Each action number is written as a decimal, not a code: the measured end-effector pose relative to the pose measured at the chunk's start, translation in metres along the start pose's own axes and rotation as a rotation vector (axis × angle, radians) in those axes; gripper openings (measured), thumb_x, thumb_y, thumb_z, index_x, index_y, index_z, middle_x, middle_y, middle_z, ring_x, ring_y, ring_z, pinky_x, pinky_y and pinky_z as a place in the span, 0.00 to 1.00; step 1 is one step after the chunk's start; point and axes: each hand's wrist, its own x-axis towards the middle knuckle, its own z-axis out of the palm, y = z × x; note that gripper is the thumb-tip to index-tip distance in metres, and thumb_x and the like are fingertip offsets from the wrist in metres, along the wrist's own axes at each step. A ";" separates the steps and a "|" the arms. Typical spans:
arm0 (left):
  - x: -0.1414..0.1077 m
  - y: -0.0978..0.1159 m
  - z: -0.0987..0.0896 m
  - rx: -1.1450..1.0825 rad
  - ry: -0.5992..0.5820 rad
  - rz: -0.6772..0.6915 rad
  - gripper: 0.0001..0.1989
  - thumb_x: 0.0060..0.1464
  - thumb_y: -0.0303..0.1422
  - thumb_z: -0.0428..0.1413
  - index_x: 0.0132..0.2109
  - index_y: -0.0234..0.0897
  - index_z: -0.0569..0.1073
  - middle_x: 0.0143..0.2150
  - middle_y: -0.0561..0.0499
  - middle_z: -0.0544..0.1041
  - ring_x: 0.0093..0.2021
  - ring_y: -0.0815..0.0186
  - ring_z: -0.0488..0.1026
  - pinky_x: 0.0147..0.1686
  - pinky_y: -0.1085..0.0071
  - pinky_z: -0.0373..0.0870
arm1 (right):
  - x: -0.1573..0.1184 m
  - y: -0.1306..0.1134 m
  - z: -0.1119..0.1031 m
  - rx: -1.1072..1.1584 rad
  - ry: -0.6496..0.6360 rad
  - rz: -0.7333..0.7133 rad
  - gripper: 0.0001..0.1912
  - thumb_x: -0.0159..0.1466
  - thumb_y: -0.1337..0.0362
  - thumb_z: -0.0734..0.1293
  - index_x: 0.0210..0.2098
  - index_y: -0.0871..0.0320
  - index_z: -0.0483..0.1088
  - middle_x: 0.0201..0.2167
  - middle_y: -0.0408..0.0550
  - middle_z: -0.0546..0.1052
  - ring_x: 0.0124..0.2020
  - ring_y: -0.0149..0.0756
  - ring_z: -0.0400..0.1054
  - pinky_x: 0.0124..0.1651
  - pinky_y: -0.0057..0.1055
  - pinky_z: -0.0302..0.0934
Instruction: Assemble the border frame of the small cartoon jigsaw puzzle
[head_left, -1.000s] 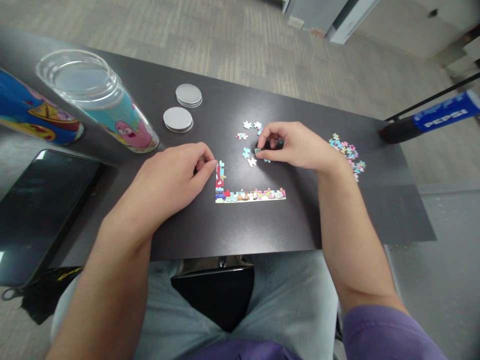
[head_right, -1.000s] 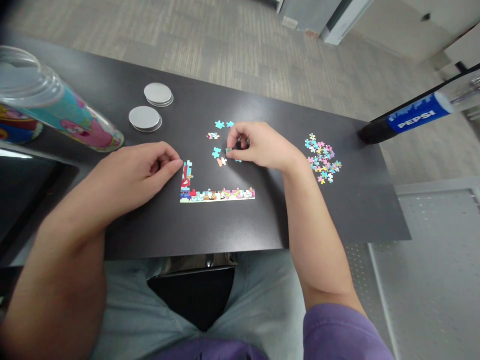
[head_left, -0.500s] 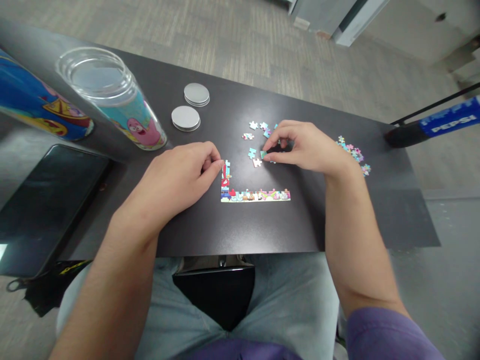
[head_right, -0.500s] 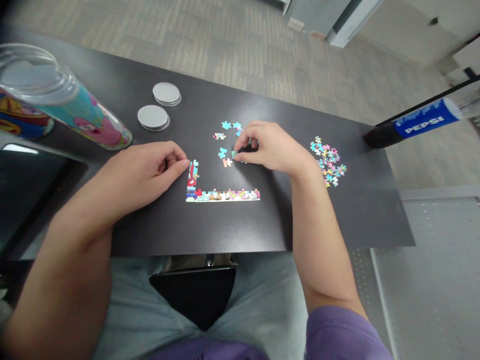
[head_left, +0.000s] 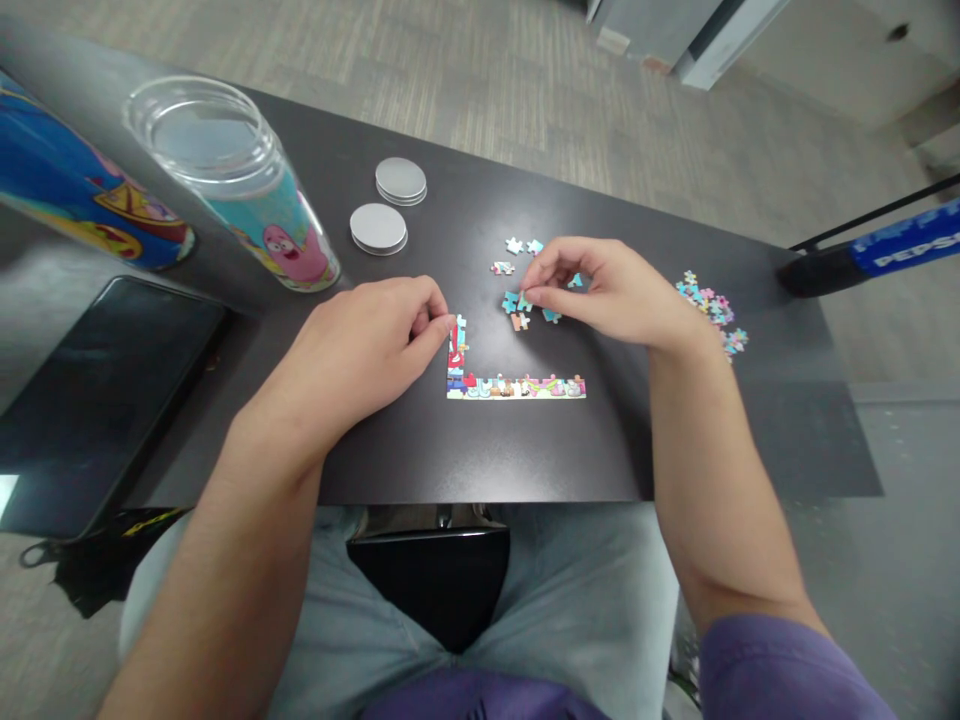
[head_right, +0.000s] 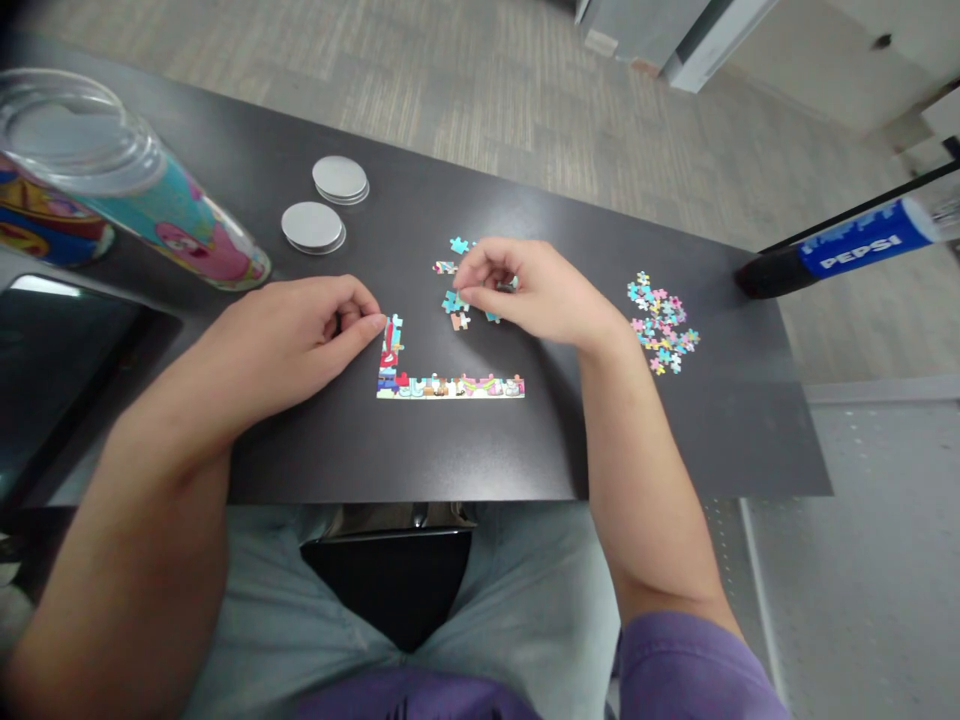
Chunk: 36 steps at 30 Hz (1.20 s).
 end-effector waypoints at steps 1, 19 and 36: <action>0.000 -0.001 0.001 0.005 0.002 0.004 0.07 0.79 0.43 0.63 0.50 0.49 0.84 0.41 0.51 0.89 0.39 0.53 0.81 0.39 0.57 0.65 | 0.002 -0.002 0.005 0.027 0.030 -0.004 0.17 0.71 0.44 0.88 0.43 0.45 0.86 0.44 0.48 0.91 0.45 0.51 0.82 0.51 0.49 0.78; -0.002 0.004 0.001 0.064 0.003 0.032 0.07 0.74 0.38 0.69 0.56 0.48 0.87 0.48 0.49 0.90 0.47 0.50 0.86 0.43 0.58 0.67 | 0.026 -0.009 0.057 0.124 0.026 0.006 0.22 0.70 0.43 0.89 0.52 0.47 0.86 0.40 0.47 0.89 0.42 0.49 0.81 0.43 0.45 0.75; -0.002 0.002 0.002 0.091 0.032 0.049 0.09 0.76 0.39 0.69 0.58 0.48 0.86 0.47 0.50 0.90 0.47 0.51 0.86 0.42 0.59 0.67 | 0.023 -0.013 0.046 -0.015 0.183 -0.075 0.18 0.77 0.39 0.84 0.51 0.43 0.86 0.47 0.48 0.90 0.45 0.53 0.77 0.52 0.54 0.73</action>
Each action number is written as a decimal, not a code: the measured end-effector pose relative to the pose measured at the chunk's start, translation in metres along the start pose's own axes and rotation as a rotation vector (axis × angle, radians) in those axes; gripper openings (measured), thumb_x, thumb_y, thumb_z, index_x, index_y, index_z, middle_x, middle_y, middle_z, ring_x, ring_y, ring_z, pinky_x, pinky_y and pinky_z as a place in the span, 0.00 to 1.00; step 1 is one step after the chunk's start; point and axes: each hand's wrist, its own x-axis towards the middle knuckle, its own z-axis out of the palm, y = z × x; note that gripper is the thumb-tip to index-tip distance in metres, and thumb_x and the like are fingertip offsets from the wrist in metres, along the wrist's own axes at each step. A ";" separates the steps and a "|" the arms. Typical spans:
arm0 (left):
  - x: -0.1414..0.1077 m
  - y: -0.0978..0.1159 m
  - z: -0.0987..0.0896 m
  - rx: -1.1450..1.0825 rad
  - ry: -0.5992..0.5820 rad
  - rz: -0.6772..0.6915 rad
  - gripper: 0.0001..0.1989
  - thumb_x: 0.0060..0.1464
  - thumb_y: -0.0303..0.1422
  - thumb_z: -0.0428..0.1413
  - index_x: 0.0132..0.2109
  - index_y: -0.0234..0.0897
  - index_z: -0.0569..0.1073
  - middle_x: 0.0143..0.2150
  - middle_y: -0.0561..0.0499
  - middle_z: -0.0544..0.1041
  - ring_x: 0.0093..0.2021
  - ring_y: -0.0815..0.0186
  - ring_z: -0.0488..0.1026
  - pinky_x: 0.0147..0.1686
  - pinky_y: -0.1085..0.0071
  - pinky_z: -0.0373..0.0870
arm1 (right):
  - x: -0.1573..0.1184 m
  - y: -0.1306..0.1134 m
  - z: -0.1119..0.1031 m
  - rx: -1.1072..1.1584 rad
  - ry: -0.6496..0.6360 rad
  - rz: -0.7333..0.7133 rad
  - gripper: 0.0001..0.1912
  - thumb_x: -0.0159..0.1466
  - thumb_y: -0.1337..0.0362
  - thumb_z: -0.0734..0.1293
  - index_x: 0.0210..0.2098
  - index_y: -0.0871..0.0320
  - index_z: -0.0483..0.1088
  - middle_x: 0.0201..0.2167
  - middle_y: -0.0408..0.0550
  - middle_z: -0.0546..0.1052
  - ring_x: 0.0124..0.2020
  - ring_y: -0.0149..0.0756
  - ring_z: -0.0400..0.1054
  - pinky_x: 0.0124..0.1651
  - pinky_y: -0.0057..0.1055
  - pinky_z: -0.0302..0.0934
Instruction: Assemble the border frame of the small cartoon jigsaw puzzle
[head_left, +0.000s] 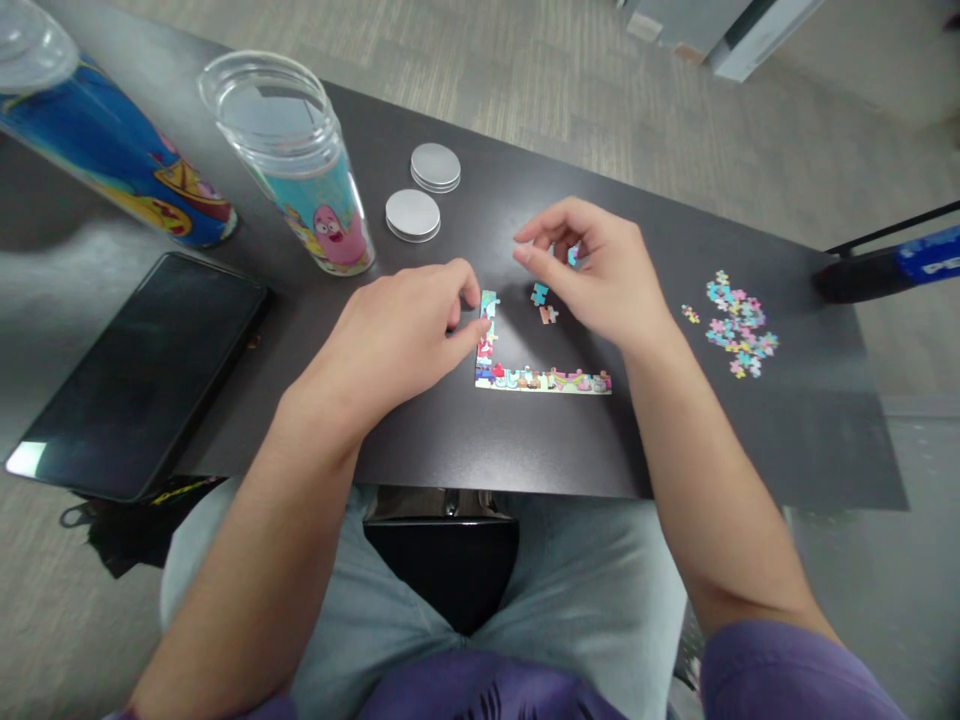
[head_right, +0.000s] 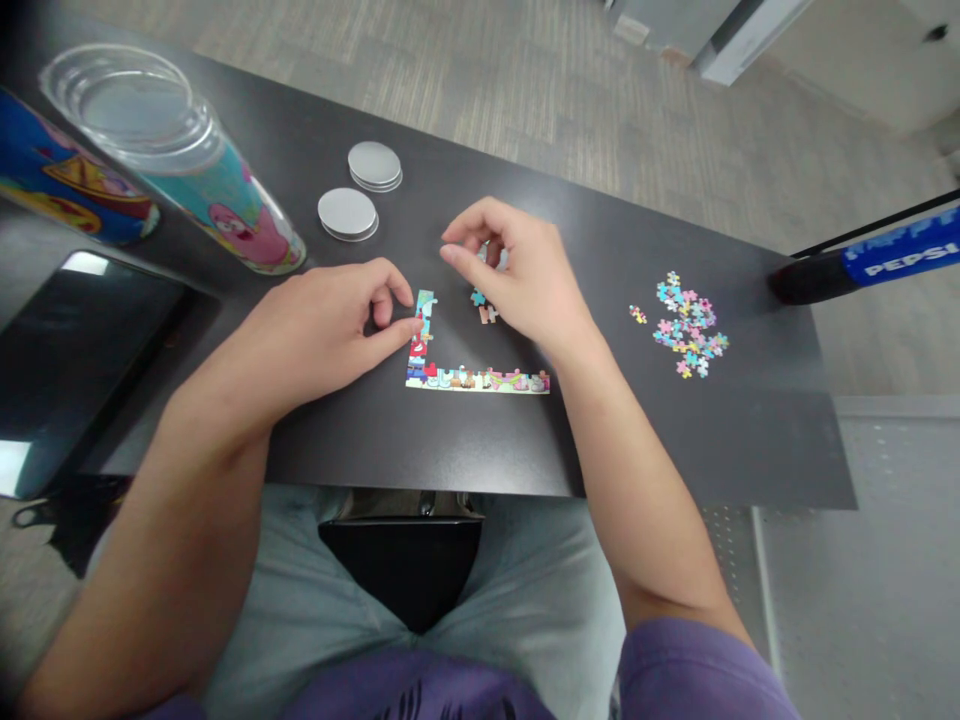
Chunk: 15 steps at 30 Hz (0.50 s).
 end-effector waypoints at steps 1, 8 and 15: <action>0.000 0.000 0.000 -0.006 -0.002 0.000 0.10 0.76 0.39 0.69 0.60 0.48 0.85 0.47 0.50 0.90 0.46 0.51 0.86 0.41 0.59 0.66 | 0.000 0.001 -0.005 -0.019 0.025 0.011 0.21 0.77 0.35 0.84 0.52 0.41 0.86 0.47 0.49 0.90 0.48 0.55 0.77 0.52 0.55 0.73; -0.001 -0.007 0.001 -0.055 -0.014 0.023 0.16 0.77 0.42 0.66 0.67 0.51 0.86 0.47 0.50 0.89 0.41 0.51 0.82 0.40 0.57 0.63 | 0.000 0.029 -0.038 -0.141 0.267 0.042 0.29 0.75 0.25 0.81 0.47 0.42 0.83 0.44 0.52 0.88 0.51 0.60 0.79 0.55 0.58 0.72; -0.001 -0.012 0.005 -0.054 -0.018 0.050 0.20 0.79 0.44 0.62 0.70 0.50 0.86 0.48 0.49 0.88 0.40 0.52 0.81 0.40 0.56 0.65 | -0.008 0.079 -0.073 -0.267 0.405 0.044 0.18 0.74 0.40 0.83 0.42 0.45 0.83 0.43 0.52 0.86 0.41 0.53 0.76 0.55 0.56 0.74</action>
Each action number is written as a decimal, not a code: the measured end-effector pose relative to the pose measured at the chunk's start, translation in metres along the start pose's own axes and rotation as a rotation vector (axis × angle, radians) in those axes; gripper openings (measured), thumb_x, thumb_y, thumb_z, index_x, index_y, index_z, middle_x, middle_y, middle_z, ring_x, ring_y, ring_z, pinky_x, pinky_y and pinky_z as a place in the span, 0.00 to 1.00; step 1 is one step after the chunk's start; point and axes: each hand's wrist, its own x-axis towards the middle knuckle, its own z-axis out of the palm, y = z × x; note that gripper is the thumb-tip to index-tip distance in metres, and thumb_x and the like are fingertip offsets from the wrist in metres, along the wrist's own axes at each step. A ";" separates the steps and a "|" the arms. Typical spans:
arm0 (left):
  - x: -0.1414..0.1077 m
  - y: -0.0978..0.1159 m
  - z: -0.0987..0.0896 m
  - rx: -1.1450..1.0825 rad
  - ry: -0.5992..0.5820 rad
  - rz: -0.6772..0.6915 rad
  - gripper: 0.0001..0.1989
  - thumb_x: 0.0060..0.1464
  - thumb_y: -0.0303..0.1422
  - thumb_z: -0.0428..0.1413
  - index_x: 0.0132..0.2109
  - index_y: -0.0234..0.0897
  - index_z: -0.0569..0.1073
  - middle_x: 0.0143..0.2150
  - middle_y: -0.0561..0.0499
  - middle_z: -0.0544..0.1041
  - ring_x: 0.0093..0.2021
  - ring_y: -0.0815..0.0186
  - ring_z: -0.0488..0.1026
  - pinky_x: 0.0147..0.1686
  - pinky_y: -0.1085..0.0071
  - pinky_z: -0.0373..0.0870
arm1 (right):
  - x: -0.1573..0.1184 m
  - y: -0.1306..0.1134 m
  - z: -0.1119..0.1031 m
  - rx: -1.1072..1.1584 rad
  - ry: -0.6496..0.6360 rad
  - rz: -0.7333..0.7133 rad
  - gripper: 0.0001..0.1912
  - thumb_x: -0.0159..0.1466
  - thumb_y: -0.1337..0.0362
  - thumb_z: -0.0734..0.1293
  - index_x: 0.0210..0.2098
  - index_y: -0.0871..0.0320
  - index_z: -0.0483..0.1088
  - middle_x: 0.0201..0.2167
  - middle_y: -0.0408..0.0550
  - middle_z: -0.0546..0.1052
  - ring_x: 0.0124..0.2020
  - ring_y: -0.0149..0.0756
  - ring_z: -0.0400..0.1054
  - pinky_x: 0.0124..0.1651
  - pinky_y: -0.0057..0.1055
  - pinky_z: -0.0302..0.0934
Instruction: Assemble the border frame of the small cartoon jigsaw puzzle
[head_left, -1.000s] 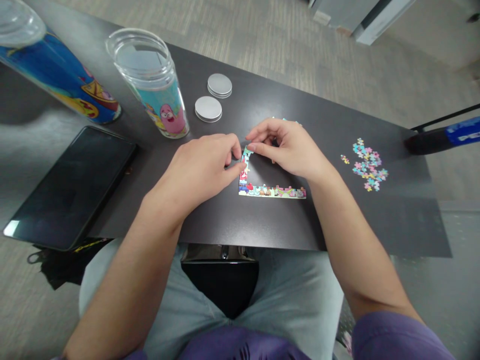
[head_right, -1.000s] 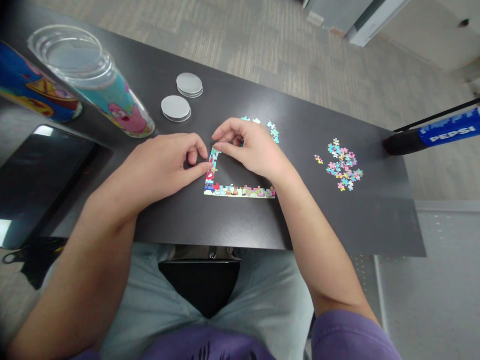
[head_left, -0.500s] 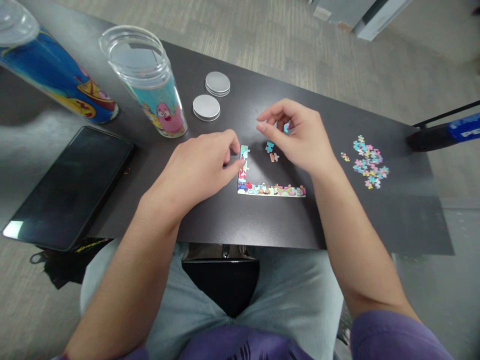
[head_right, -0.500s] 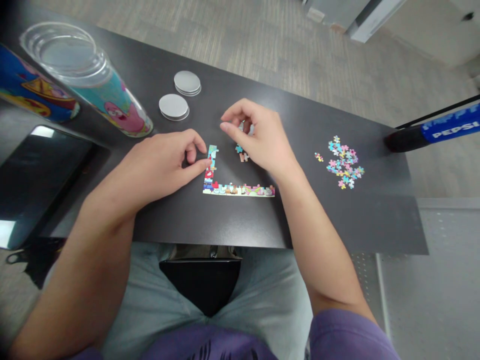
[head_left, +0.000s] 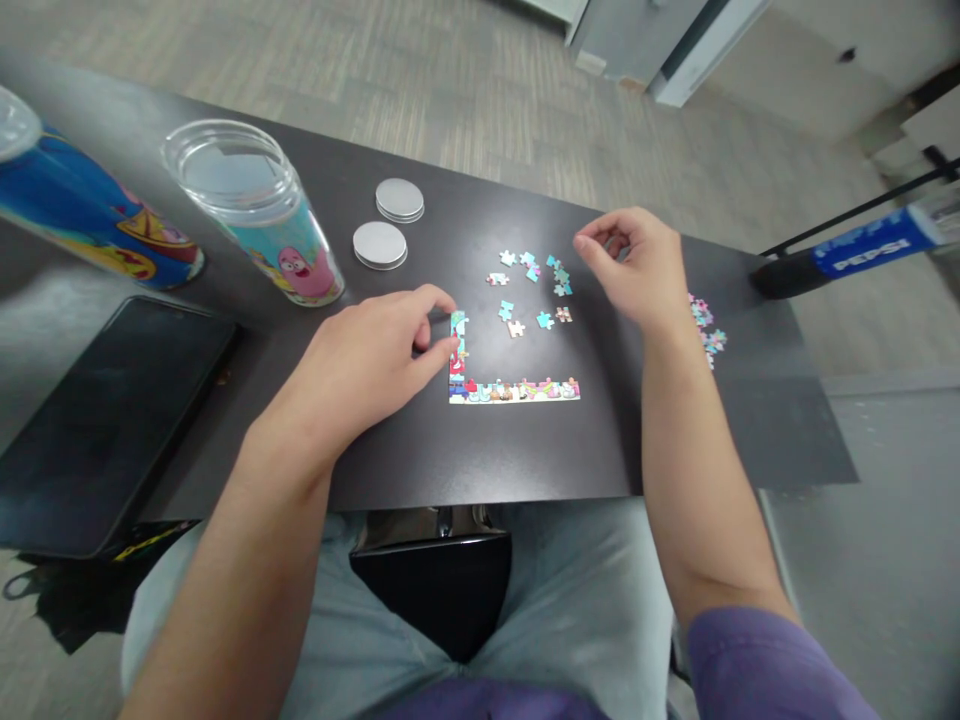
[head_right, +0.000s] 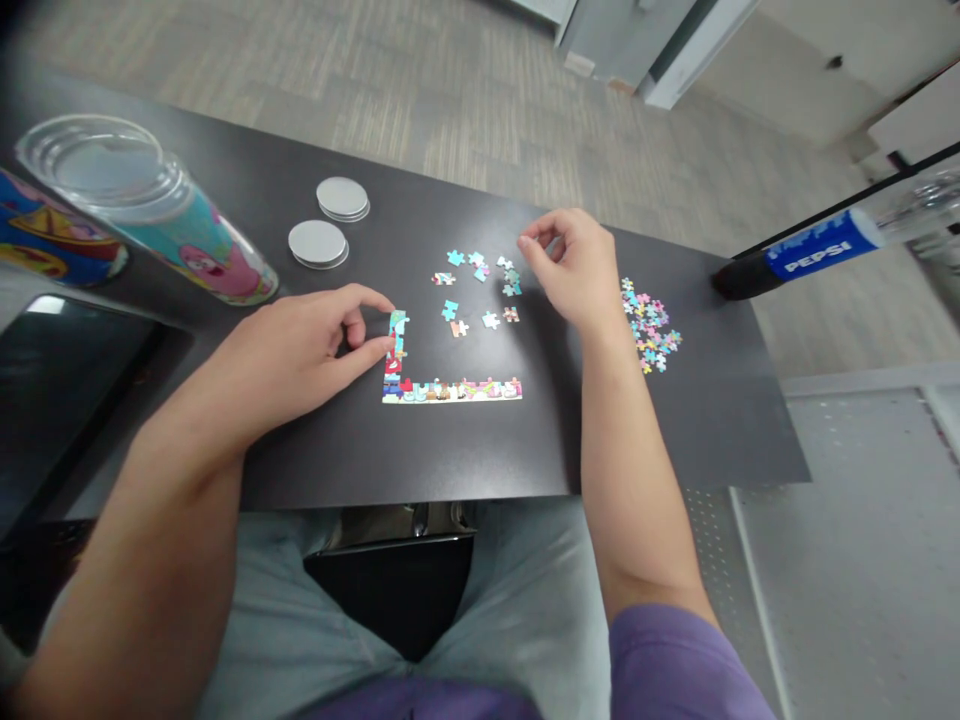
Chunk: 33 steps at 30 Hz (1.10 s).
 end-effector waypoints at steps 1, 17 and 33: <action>0.000 -0.001 0.000 -0.004 -0.002 0.005 0.20 0.79 0.44 0.61 0.70 0.51 0.86 0.48 0.49 0.88 0.40 0.52 0.81 0.40 0.56 0.64 | 0.000 0.005 -0.002 -0.017 -0.006 0.003 0.16 0.73 0.42 0.83 0.42 0.46 0.84 0.42 0.52 0.86 0.41 0.53 0.76 0.55 0.56 0.75; 0.006 -0.004 -0.005 -0.107 -0.017 -0.033 0.23 0.75 0.48 0.63 0.68 0.48 0.89 0.40 0.51 0.84 0.37 0.54 0.77 0.41 0.57 0.65 | -0.006 -0.027 0.005 0.170 -0.624 -0.269 0.30 0.63 0.32 0.93 0.46 0.47 0.90 0.43 0.47 0.84 0.41 0.48 0.72 0.48 0.46 0.66; 0.008 0.000 -0.007 -0.108 -0.028 -0.089 0.20 0.74 0.46 0.66 0.66 0.49 0.88 0.39 0.52 0.84 0.35 0.55 0.78 0.42 0.59 0.64 | -0.007 -0.042 0.007 0.084 -0.537 -0.130 0.16 0.75 0.45 0.86 0.43 0.46 0.84 0.43 0.48 0.82 0.44 0.48 0.69 0.54 0.54 0.64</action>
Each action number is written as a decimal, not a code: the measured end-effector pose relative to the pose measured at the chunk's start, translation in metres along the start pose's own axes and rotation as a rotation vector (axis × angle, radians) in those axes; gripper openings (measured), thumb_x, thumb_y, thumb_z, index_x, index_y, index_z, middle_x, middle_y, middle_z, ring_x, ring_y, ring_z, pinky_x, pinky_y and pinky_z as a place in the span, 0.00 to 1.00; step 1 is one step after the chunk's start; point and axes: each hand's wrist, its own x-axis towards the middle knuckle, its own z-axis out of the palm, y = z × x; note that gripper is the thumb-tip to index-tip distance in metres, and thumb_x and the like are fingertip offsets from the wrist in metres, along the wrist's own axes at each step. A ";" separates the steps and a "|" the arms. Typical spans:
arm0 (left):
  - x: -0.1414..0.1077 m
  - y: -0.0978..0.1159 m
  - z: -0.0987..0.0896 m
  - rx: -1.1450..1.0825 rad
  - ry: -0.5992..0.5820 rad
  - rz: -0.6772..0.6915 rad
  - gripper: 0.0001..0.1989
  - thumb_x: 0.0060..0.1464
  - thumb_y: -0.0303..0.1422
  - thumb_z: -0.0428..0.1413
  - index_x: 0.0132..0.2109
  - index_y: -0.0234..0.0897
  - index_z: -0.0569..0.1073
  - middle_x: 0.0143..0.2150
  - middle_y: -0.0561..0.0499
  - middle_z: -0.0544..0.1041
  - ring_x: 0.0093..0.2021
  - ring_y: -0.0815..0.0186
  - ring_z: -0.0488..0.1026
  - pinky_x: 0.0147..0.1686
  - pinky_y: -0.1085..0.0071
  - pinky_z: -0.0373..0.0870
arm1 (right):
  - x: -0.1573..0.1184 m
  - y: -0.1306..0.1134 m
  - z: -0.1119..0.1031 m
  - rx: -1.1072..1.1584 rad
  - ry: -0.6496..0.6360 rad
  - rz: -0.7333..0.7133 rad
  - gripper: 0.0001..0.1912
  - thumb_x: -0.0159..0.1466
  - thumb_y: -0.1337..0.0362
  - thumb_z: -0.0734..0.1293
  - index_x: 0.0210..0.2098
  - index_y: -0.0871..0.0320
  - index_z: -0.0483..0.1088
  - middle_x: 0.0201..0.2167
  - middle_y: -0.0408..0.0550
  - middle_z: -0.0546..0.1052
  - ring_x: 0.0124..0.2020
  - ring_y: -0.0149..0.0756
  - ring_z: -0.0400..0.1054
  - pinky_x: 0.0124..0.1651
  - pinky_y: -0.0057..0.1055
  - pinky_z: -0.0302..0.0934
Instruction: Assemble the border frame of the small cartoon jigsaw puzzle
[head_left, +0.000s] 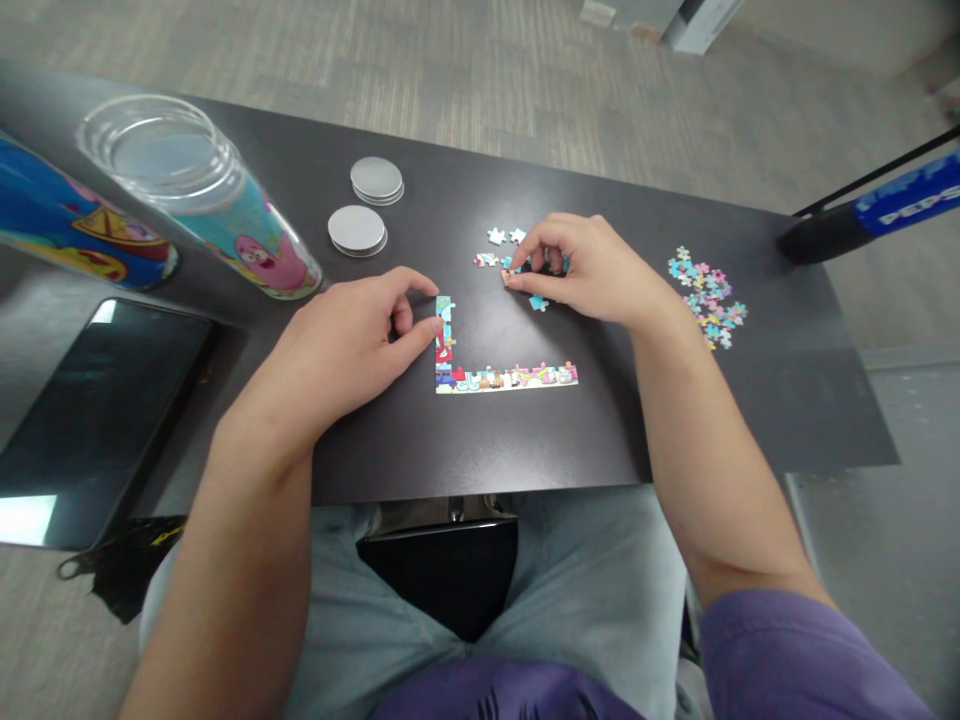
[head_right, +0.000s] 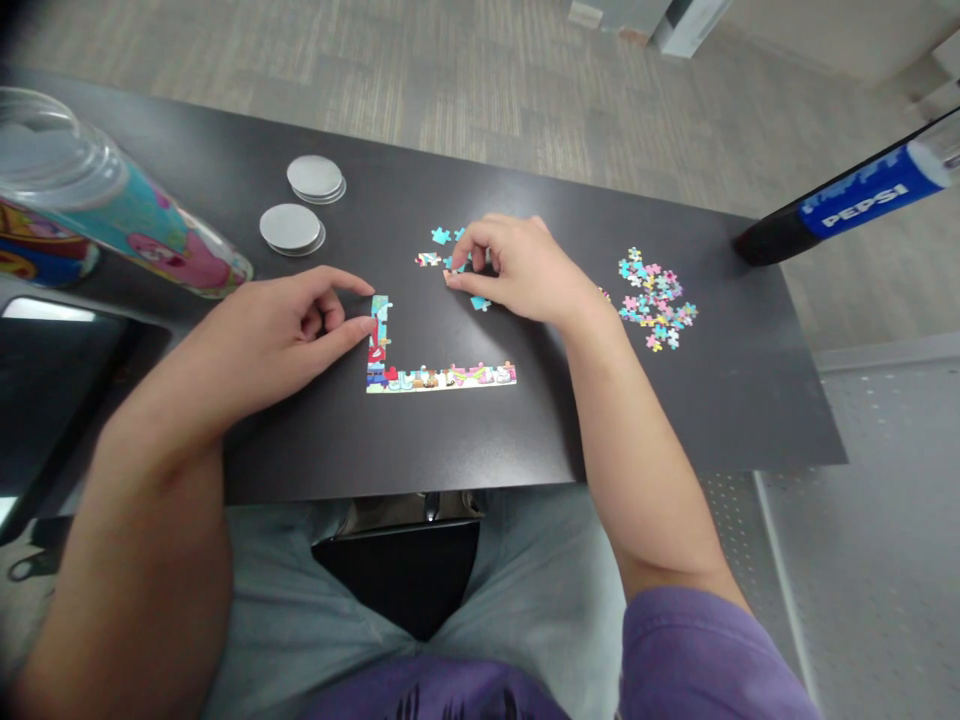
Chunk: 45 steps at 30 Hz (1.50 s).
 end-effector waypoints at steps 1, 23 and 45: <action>0.000 0.000 0.000 -0.001 0.001 0.000 0.20 0.74 0.46 0.66 0.66 0.49 0.88 0.39 0.52 0.83 0.36 0.55 0.78 0.42 0.58 0.65 | -0.001 0.000 -0.002 -0.003 0.018 0.013 0.16 0.76 0.44 0.86 0.43 0.45 0.84 0.43 0.49 0.82 0.44 0.49 0.70 0.55 0.55 0.64; -0.002 -0.012 0.006 -0.103 0.278 0.114 0.16 0.71 0.47 0.65 0.59 0.47 0.83 0.33 0.57 0.72 0.31 0.60 0.68 0.39 0.60 0.65 | -0.011 0.031 -0.018 -0.171 0.101 0.127 0.25 0.68 0.57 0.91 0.57 0.48 0.79 0.71 0.60 0.82 0.69 0.70 0.79 0.81 0.73 0.66; 0.102 0.022 -0.004 0.139 0.143 0.215 0.19 0.80 0.52 0.57 0.62 0.54 0.89 0.46 0.45 0.85 0.51 0.43 0.83 0.58 0.46 0.77 | -0.014 0.037 -0.025 0.230 0.066 0.076 0.27 0.64 0.35 0.92 0.39 0.46 0.84 0.29 0.42 0.76 0.32 0.42 0.66 0.37 0.44 0.60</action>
